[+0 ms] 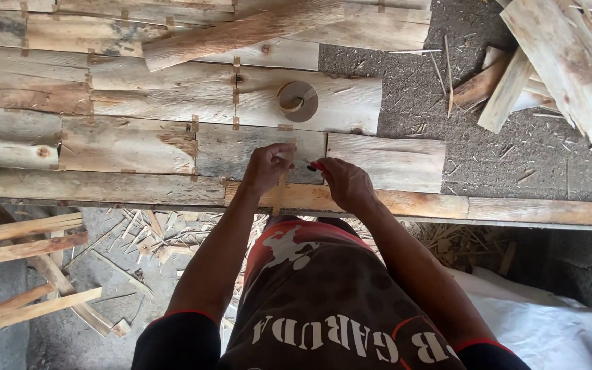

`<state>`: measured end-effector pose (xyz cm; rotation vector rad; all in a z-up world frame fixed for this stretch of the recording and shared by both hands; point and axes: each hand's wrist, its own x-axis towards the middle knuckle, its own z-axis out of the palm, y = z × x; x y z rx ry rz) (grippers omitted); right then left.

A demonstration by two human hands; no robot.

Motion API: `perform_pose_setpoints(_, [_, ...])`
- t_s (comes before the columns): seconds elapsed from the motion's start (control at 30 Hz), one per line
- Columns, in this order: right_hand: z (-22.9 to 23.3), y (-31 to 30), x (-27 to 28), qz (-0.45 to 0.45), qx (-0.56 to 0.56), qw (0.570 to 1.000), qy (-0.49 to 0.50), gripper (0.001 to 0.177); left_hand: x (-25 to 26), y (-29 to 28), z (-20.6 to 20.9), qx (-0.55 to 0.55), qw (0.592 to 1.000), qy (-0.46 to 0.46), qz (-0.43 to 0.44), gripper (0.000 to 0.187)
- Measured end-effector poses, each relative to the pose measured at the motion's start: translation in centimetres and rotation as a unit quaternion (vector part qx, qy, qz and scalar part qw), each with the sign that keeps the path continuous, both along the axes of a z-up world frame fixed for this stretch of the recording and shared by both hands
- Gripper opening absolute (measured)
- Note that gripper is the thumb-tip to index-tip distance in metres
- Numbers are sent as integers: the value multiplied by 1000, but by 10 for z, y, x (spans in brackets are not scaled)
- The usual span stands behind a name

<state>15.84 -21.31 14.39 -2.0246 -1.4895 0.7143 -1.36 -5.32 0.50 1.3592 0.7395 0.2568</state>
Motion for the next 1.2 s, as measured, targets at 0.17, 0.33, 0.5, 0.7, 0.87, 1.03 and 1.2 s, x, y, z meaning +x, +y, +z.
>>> perform_pose_setpoints(0.17, [-20, 1, -1, 18, -92, 994, -61, 26, 2, 2, -1, 0, 999, -27, -19, 42])
perform_pose_setpoints(0.33, [-27, 3, 0, 15, -79, 994, -70, 27, 2, 2, 5, 9, 999, -23, -36, 45])
perform_pose_setpoints(0.5, [-24, 8, -2, 10, -142, 987, -74, 28, 3, 0, 5, 9, 999, -19, -30, 41])
perform_pose_setpoints(0.7, [-32, 14, -7, 10, -168, 981, -95, 32, 10, -6, 3, 22, 999, 19, -19, 30])
perform_pose_setpoints(0.87, [-35, 26, -11, 18, -255, 959, -120, 30, 18, -3, 26, 55, 998, 27, -32, 37])
perform_pose_setpoints(1.03, [-37, 23, -8, 23, -316, 941, -115, 24, 20, 0, 42, 198, 969, 135, -65, 59])
perform_pose_setpoints(1.2, [-32, 13, 0, -4, -303, 949, -91, 25, 24, 3, 55, 238, 951, 195, -31, 50])
